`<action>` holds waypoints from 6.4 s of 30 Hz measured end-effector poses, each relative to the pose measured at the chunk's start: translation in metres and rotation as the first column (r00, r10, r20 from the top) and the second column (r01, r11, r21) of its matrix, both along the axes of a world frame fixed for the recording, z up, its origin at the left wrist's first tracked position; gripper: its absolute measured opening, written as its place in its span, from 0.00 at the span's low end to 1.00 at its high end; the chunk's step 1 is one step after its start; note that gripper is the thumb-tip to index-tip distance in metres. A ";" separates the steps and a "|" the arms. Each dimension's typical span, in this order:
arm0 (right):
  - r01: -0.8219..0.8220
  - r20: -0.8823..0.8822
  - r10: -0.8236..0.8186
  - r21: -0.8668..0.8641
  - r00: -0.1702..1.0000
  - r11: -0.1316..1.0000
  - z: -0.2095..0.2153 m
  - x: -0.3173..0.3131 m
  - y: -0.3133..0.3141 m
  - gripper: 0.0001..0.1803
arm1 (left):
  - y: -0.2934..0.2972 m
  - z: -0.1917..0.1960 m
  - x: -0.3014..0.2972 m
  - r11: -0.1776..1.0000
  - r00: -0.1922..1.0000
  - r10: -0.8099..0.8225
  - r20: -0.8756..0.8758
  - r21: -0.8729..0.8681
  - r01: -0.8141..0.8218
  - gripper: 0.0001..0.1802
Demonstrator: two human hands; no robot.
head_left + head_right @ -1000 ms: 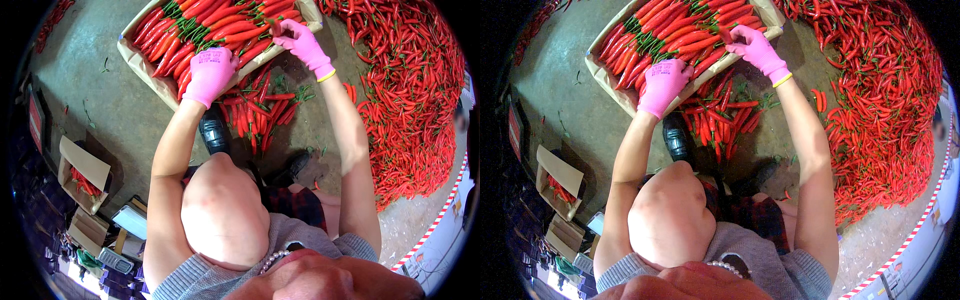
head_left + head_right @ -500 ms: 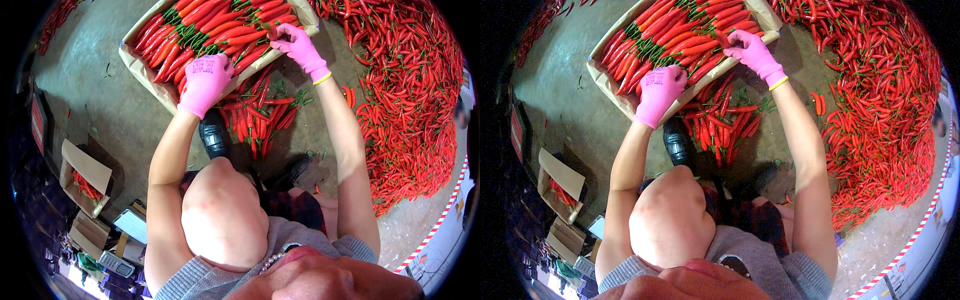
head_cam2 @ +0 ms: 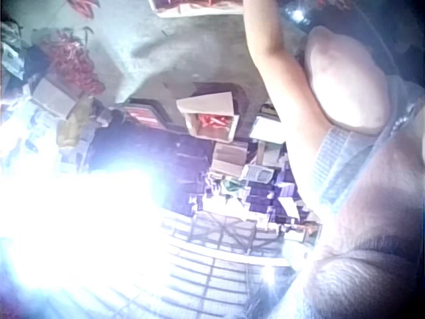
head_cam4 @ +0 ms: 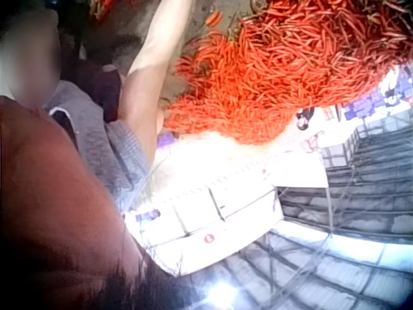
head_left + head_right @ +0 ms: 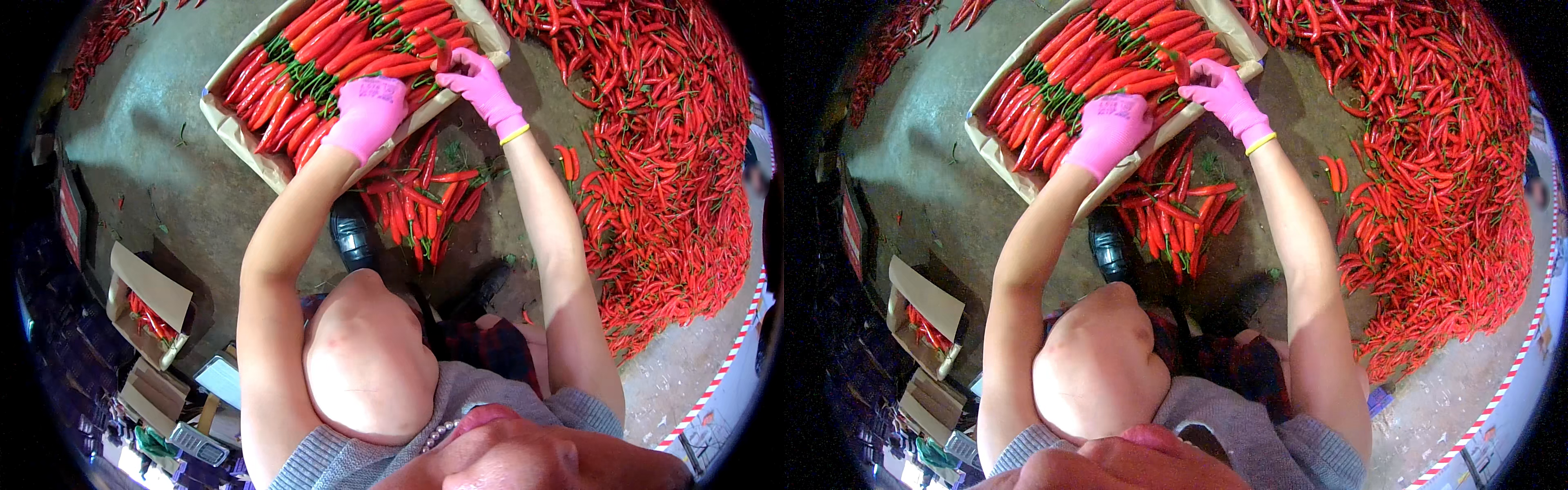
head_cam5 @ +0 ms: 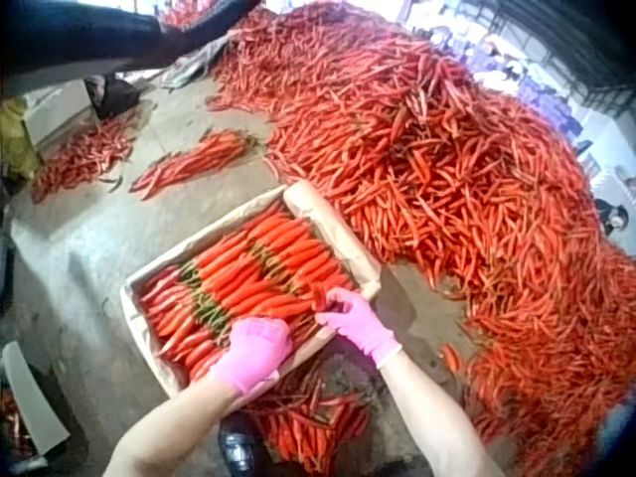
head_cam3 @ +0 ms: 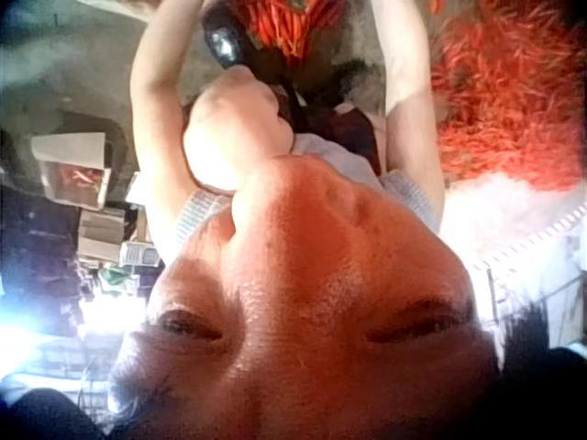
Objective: The person sorts red chilies by hand, placing them into cardboard boxes and then weighing a full box on a digital scale.
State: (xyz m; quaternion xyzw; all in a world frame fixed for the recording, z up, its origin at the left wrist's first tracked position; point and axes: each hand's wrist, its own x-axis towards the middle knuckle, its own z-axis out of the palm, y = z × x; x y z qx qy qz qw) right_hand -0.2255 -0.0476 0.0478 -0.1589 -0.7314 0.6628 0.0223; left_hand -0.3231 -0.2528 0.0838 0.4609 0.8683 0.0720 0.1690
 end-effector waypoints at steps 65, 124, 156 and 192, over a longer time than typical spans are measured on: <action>-0.042 0.032 0.027 0.722 0.999 0.691 0.037 -0.024 0.002 0.15 | -0.099 0.040 -0.022 0.843 0.931 0.328 0.160 0.394 -0.365 0.10; 0.090 -0.327 0.493 0.892 0.806 0.444 0.087 -0.046 -0.076 0.29 | -0.101 0.028 0.001 0.720 0.958 0.239 -0.161 0.691 -0.064 0.10; -0.301 0.117 0.401 0.850 0.908 0.433 0.028 -0.048 -0.073 0.11 | -0.082 0.017 -0.011 0.794 0.859 0.469 0.206 0.327 -0.513 0.15; 0.476 0.453 -0.338 -0.232 0.825 0.848 0.103 0.354 -0.068 0.20 | -0.549 -0.127 0.255 -0.203 -0.160 -0.042 0.986 -0.165 -0.965 0.16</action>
